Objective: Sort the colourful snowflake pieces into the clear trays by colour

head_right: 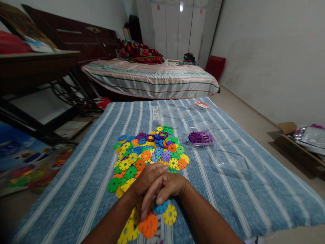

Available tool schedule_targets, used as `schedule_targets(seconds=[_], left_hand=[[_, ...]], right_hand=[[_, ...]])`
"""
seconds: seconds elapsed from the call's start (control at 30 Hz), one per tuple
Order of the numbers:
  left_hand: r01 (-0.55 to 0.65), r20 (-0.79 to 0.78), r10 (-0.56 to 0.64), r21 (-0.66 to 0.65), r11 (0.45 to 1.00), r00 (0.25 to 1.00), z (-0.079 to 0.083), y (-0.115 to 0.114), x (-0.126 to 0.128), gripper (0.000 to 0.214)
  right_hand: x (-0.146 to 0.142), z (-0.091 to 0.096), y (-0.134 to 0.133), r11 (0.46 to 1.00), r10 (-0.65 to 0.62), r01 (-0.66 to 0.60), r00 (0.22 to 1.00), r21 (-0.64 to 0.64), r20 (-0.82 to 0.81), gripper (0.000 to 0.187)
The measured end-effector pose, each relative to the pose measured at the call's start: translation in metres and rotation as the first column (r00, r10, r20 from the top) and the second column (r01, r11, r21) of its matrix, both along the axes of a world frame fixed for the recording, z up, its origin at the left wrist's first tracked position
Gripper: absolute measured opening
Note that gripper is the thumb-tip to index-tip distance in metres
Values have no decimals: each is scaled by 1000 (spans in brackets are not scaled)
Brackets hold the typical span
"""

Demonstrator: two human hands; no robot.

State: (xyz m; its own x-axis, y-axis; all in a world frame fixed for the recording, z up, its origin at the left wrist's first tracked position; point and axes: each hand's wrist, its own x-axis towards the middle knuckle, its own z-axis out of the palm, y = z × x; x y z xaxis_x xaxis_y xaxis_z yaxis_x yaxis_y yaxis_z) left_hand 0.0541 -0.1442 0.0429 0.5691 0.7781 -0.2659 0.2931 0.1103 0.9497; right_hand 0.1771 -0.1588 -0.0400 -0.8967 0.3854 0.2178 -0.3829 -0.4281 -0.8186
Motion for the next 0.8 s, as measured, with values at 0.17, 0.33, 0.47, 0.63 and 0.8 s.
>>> schedule_targets(seconds=[0.17,0.33,0.47,0.63,0.8], left_hand=[[108,37,-106,-80,991,994,9,-1,-2,47],[-68,-104,72,41,997,992,8,-2,0,49],[-19,38,22,-88,996,999,4,-3,1,45],[176,126,-154,-183,967,980,5,-1,-3,45],[114,0,-115,-138,984,993,10,1,-5,46]], right_hand=[[-8,-5,0,998,63,-64,997,-16,-50,68],[-3,-5,-4,1000,-2,-1,994,-26,-106,62],[-2,-3,-2,1000,12,-13,997,-6,-75,63],[-13,-7,1,992,127,-125,984,25,-122,64],[-15,-6,1,993,119,-121,986,-12,-116,63]])
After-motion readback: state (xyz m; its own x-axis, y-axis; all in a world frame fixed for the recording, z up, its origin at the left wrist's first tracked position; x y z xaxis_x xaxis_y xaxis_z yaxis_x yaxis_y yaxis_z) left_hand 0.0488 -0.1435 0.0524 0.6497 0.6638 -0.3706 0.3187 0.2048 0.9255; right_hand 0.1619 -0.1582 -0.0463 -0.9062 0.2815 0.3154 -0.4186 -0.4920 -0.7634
